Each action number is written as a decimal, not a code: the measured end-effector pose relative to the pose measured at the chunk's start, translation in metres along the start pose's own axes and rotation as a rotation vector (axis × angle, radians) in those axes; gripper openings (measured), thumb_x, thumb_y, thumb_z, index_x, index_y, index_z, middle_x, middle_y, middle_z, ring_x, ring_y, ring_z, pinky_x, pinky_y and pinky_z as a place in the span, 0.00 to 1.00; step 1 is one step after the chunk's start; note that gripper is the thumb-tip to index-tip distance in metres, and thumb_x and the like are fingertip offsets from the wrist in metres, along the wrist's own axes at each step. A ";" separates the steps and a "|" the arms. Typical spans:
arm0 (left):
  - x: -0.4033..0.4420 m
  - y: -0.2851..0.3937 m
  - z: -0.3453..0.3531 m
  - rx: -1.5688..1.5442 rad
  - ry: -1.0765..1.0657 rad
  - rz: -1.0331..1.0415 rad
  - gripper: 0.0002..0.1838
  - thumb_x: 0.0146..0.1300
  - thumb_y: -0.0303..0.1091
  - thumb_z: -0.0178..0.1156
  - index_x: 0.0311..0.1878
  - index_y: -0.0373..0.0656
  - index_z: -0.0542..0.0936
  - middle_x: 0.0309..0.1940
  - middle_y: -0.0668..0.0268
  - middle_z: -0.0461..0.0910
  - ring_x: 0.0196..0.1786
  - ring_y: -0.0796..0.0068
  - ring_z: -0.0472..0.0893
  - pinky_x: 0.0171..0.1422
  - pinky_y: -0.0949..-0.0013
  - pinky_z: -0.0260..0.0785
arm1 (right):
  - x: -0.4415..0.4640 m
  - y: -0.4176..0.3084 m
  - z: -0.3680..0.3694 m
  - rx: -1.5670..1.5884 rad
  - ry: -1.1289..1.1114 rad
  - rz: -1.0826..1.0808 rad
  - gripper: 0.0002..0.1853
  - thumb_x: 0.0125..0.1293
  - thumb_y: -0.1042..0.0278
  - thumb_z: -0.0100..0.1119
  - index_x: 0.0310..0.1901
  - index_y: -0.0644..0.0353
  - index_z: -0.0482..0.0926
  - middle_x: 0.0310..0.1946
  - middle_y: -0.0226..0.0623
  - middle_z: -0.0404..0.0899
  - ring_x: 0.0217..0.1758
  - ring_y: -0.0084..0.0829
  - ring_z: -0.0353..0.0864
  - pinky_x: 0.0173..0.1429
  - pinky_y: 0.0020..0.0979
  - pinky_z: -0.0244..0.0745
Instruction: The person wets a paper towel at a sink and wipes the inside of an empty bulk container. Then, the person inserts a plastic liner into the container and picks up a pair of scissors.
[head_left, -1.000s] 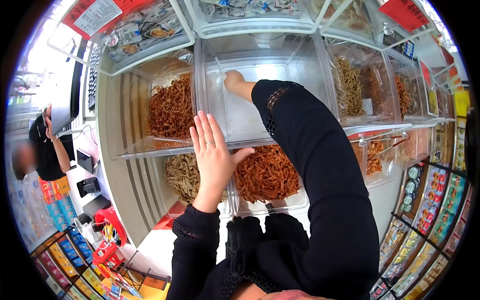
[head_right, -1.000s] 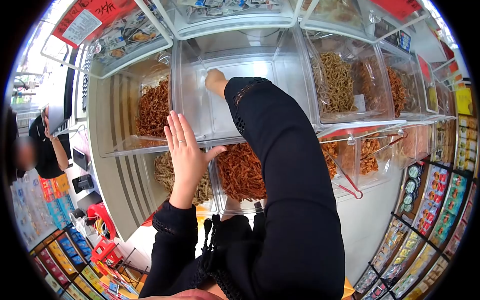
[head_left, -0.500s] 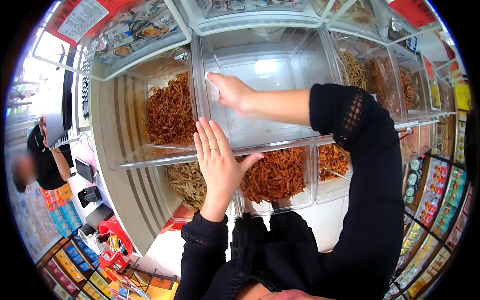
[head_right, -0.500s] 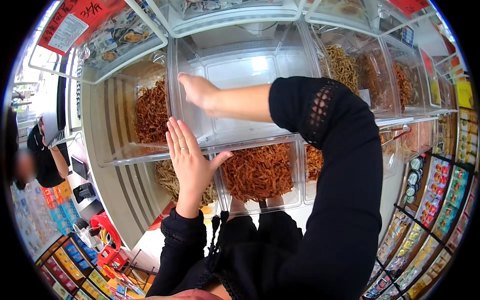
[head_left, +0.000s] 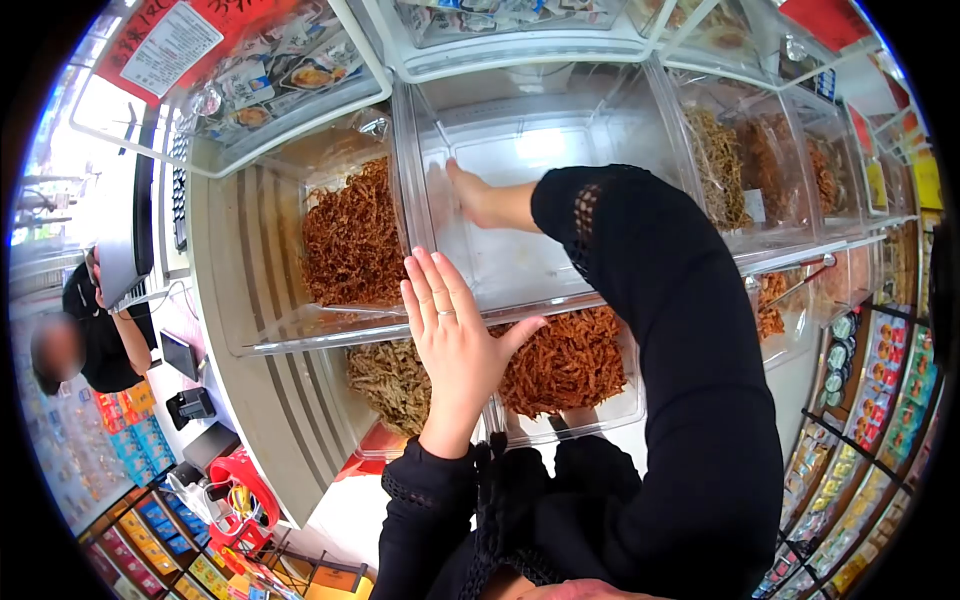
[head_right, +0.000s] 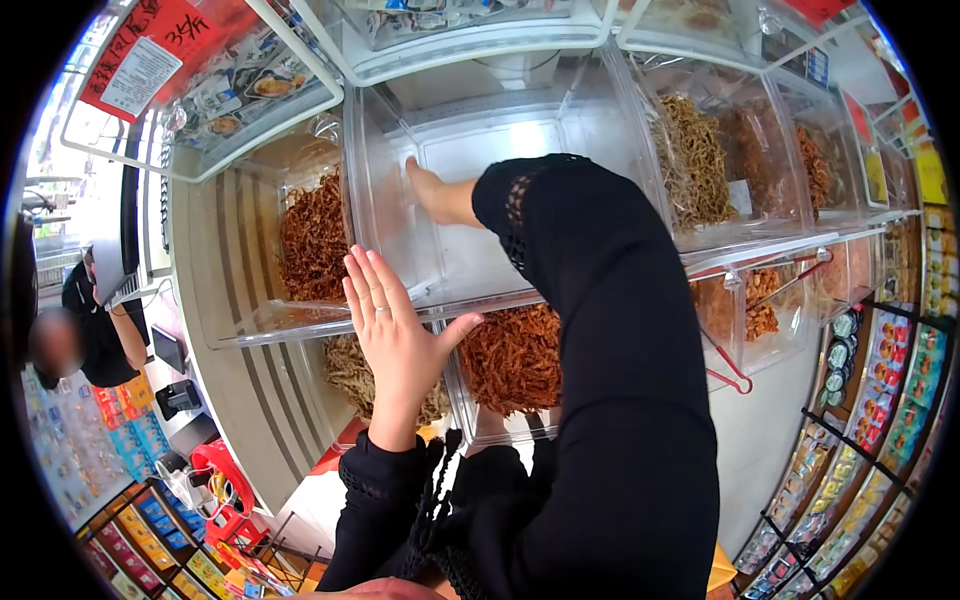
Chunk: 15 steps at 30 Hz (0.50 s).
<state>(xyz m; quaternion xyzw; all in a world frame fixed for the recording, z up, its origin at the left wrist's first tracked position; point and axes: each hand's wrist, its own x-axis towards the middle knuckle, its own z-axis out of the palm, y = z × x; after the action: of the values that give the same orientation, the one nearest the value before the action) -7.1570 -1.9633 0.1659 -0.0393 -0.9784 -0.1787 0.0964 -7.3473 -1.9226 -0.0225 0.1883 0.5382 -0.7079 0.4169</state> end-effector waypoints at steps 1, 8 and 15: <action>0.001 0.000 0.000 -0.001 0.008 0.009 0.61 0.40 0.64 0.60 0.62 0.24 0.44 0.64 0.39 0.44 0.67 0.46 0.46 0.68 0.53 0.40 | -0.034 -0.010 0.009 0.010 -0.016 0.033 0.35 0.66 0.41 0.27 0.63 0.63 0.50 0.63 0.39 0.54 0.67 0.31 0.49 0.69 0.36 0.37; -0.001 -0.002 0.002 -0.005 0.016 0.000 0.61 0.40 0.64 0.60 0.62 0.24 0.44 0.64 0.39 0.44 0.68 0.47 0.45 0.69 0.54 0.39 | -0.180 -0.053 0.044 -0.085 -0.327 -0.071 0.34 0.66 0.43 0.27 0.65 0.61 0.45 0.68 0.37 0.38 0.70 0.28 0.38 0.70 0.33 0.33; -0.001 -0.004 0.000 -0.031 -0.004 0.005 0.56 0.44 0.63 0.57 0.60 0.21 0.48 0.62 0.37 0.47 0.67 0.45 0.47 0.68 0.52 0.40 | -0.074 -0.085 0.035 -0.005 0.014 -0.380 0.29 0.66 0.44 0.31 0.52 0.63 0.67 0.50 0.41 0.67 0.53 0.32 0.64 0.58 0.29 0.54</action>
<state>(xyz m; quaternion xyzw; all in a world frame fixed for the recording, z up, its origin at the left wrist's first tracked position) -7.1562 -1.9668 0.1642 -0.0434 -0.9756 -0.1936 0.0944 -7.3652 -1.9203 0.0935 0.0870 0.5687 -0.7711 0.2727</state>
